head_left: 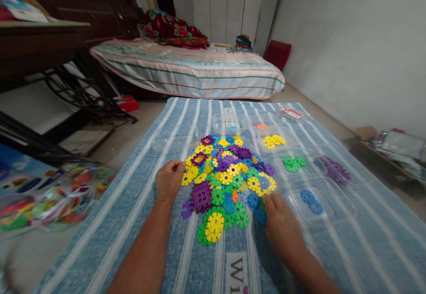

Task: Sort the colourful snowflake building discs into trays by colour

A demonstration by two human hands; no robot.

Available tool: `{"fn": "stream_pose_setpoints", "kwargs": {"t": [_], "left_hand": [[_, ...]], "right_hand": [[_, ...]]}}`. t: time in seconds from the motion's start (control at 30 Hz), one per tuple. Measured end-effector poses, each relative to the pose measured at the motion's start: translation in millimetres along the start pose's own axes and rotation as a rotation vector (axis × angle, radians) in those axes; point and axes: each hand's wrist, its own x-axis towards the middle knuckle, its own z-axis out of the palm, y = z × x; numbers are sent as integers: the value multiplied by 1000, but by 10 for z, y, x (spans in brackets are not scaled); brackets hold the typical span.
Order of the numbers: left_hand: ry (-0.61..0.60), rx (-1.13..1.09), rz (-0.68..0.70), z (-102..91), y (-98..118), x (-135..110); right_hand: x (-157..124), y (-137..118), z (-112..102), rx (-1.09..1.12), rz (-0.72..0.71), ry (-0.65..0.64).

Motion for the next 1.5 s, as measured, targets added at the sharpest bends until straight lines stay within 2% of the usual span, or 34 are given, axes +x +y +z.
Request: {"fn": "stream_pose_setpoints", "kwargs": {"t": [0.57,0.77,0.9,1.03,1.23,1.5], "left_hand": [[-11,5,8,-19,16,-11],[-8,4,13,-22,15,-18],[-9,12,2,-28,31,-18],[-17,14,-11,-29,38,-15],[-24,-4,-11,-28,26,-13],[-20,14,-5,-51,33,-22]], "right_hand": [[-153,105,91,31,-60,-4],[-196,123,9,73,-70,-7],[-228,166,-61,118,-73,-73],[-266,188,-58,53,-63,-126],[-334,190,23,-26,-92,-107],[-419,170,21,18,-94,-87]]}}
